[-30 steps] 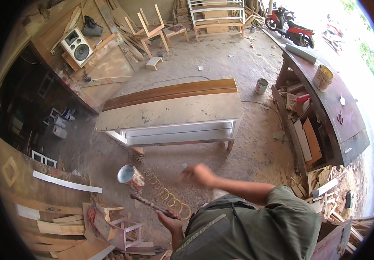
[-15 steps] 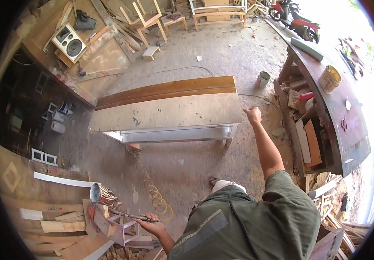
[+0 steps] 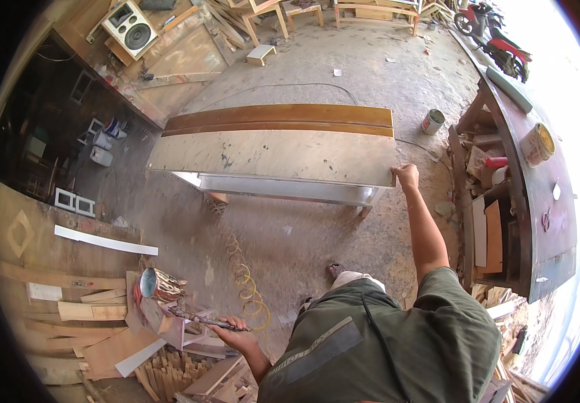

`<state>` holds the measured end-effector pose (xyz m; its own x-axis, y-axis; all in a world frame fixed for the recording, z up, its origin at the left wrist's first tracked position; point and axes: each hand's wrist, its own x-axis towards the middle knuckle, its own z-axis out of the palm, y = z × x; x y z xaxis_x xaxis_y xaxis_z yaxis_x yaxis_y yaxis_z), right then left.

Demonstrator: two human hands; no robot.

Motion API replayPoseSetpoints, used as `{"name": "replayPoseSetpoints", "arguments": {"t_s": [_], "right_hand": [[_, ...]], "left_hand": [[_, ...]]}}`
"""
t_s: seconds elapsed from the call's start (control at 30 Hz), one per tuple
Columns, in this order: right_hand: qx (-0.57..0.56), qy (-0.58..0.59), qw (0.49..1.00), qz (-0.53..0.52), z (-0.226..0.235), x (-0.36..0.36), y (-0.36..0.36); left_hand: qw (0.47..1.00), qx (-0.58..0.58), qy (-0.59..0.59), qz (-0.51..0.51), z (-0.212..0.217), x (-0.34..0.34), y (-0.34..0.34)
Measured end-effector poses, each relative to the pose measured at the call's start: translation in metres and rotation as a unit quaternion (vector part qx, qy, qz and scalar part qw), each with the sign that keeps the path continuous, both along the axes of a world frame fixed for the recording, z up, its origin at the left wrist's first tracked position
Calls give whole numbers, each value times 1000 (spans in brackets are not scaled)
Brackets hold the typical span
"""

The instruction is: The person paints a wooden bench and a small wooden shelf using a spray gun, then refills the spray gun's reservoir with liquid from a large plastic container.

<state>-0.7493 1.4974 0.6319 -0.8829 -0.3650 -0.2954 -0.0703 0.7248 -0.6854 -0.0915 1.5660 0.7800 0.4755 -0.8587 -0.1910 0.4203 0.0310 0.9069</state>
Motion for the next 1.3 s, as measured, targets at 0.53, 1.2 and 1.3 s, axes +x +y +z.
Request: {"name": "replayPoseSetpoints", "arguments": {"t_s": [0.53,1.2,1.3], "right_hand": [[-137,-133,981,-18,16,33,37],[-367,-432,816,118,112,185,122],[-397,-389,810,185,156,260,133]], "left_hand": [[999,19,28,8,-6,12,1],[998,-25,45,28,2,140,26],[997,-28,60,45,-15,193,39]]}}
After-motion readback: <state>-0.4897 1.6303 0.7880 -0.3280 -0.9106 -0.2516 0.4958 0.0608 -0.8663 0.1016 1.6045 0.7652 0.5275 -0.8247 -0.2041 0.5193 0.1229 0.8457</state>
